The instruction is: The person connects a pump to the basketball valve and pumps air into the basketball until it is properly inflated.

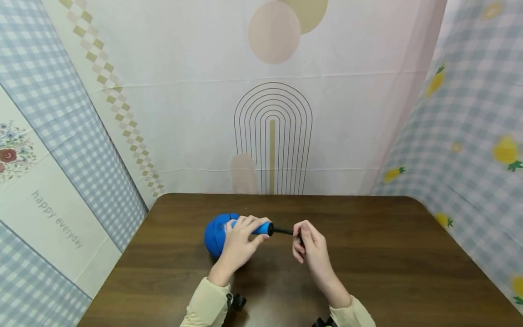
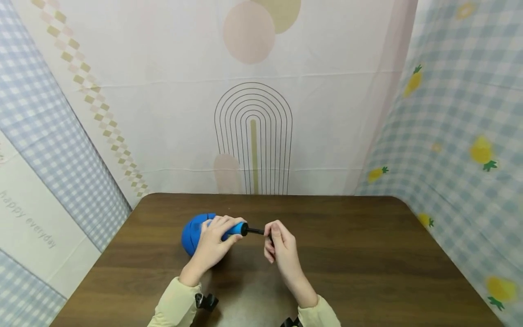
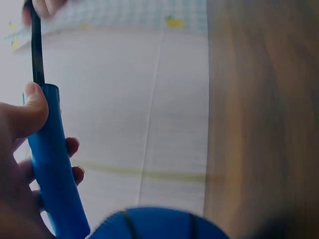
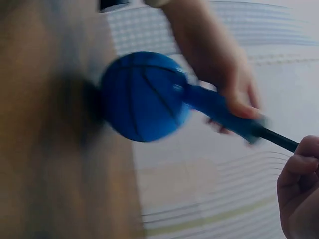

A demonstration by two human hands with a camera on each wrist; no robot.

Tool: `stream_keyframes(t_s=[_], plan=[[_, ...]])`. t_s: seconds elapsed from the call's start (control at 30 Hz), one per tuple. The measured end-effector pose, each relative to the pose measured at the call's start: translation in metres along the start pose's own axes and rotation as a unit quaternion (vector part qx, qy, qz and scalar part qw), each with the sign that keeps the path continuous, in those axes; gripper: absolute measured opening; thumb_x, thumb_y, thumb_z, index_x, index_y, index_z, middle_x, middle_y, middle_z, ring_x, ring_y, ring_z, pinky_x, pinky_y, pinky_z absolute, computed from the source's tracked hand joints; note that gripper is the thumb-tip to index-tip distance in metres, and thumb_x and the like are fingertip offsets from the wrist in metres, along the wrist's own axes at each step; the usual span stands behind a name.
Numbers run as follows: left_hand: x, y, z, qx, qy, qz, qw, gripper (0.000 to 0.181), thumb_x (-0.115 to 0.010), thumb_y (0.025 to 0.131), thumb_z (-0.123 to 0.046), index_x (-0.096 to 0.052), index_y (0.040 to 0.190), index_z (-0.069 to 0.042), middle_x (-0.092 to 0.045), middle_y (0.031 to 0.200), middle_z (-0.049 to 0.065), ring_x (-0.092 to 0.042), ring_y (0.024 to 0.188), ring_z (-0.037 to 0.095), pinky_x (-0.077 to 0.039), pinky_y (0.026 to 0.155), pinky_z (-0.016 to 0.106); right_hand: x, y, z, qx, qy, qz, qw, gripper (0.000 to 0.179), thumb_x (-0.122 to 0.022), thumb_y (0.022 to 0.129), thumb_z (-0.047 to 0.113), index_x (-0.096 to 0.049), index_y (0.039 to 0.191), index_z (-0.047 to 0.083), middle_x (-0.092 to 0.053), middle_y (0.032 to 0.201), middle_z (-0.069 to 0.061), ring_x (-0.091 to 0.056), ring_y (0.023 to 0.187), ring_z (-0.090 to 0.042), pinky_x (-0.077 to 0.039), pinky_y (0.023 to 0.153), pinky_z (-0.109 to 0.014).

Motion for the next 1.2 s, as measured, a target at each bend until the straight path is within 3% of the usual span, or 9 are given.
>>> stream_keyframes(t_s=[0.1,0.2,0.37,0.6,0.73,0.93,1.07,1.2], plan=[[-0.009,-0.002,-0.013,-0.033,-0.012,0.01,0.9993,0.034,-0.068,0.087,-0.034,-0.066,0.12,-0.026,-0.068,0.105,-0.005,-0.057,0.101,0.016,-0.037,0.091,0.053,-0.008,-0.002,-0.008,-0.013,-0.003,0.018,0.9997,0.039,-0.027,0.108,0.02,-0.041,0.09,-0.012,-0.025,0.054,-0.011,-0.026,0.038,-0.022,-0.031,0.034,-0.027],[-0.013,-0.005,-0.018,-0.041,-0.037,0.021,0.9983,0.036,-0.068,0.087,-0.034,-0.066,0.121,-0.023,-0.069,0.106,-0.005,-0.058,0.101,0.015,-0.038,0.089,0.049,-0.01,-0.003,-0.012,-0.03,-0.018,0.025,0.9991,0.037,-0.03,0.108,0.019,-0.044,0.09,-0.011,-0.027,0.054,-0.008,-0.028,0.038,-0.017,-0.032,0.035,-0.025],[-0.008,-0.005,-0.007,-0.022,-0.047,0.037,0.9979,0.037,-0.067,0.087,-0.038,-0.065,0.122,-0.026,-0.068,0.107,-0.007,-0.058,0.103,0.013,-0.037,0.092,0.049,-0.004,-0.003,-0.006,-0.045,-0.047,0.034,0.9973,0.032,-0.036,0.106,0.017,-0.05,0.092,-0.008,-0.032,0.057,-0.005,-0.034,0.041,-0.008,-0.035,0.037,-0.024],[0.009,-0.001,0.019,0.036,-0.049,0.029,0.9977,0.033,-0.066,0.088,-0.038,-0.064,0.121,-0.035,-0.067,0.107,-0.011,-0.056,0.107,0.012,-0.032,0.099,0.054,0.006,-0.001,0.016,0.03,-0.024,0.019,0.9991,0.028,-0.035,0.106,0.01,-0.049,0.088,-0.005,-0.028,0.054,-0.013,-0.029,0.038,-0.02,-0.027,0.033,-0.033],[0.004,-0.001,0.011,0.022,-0.056,0.034,0.9976,0.033,-0.066,0.088,-0.039,-0.066,0.119,-0.029,-0.068,0.105,-0.007,-0.057,0.102,0.013,-0.033,0.094,0.051,0.002,-0.002,0.016,0.034,-0.046,0.042,0.9974,0.028,-0.03,0.106,0.008,-0.049,0.091,-0.006,-0.03,0.054,-0.014,-0.032,0.037,-0.021,-0.031,0.033,-0.03],[-0.011,-0.004,-0.014,-0.017,-0.091,0.073,0.993,0.039,-0.057,0.092,-0.047,-0.065,0.122,-0.024,-0.068,0.108,-0.005,-0.057,0.103,0.014,-0.035,0.089,0.045,-0.009,-0.004,0.003,-0.003,-0.103,0.076,0.9917,0.03,-0.03,0.107,0.012,-0.051,0.095,-0.005,-0.035,0.056,-0.015,-0.038,0.04,-0.01,-0.039,0.037,-0.027],[-0.009,-0.002,-0.009,-0.003,-0.082,0.078,0.9935,0.034,-0.06,0.089,-0.046,-0.065,0.119,-0.032,-0.067,0.105,-0.01,-0.055,0.103,0.01,-0.033,0.092,0.046,-0.009,-0.004,-0.007,-0.033,-0.111,0.071,0.9907,0.028,-0.035,0.107,0.015,-0.054,0.096,-0.002,-0.037,0.058,-0.013,-0.039,0.044,-0.004,-0.04,0.038,-0.026],[-0.004,0.001,0.002,0.014,-0.09,0.101,0.9908,0.032,-0.064,0.088,-0.043,-0.064,0.119,-0.034,-0.066,0.104,-0.009,-0.055,0.103,0.01,-0.031,0.096,0.049,-0.008,-0.005,-0.004,-0.031,-0.103,0.068,0.9919,0.026,-0.038,0.106,0.015,-0.055,0.095,-0.002,-0.038,0.06,-0.016,-0.038,0.041,-0.013,-0.04,0.038,-0.029]])
Point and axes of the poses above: each hand's wrist, its own y-axis towards the middle knuckle, its own x-axis out of the back of the hand, z = x × y, the point moved 5 cm from there along y, towards the middle knuckle
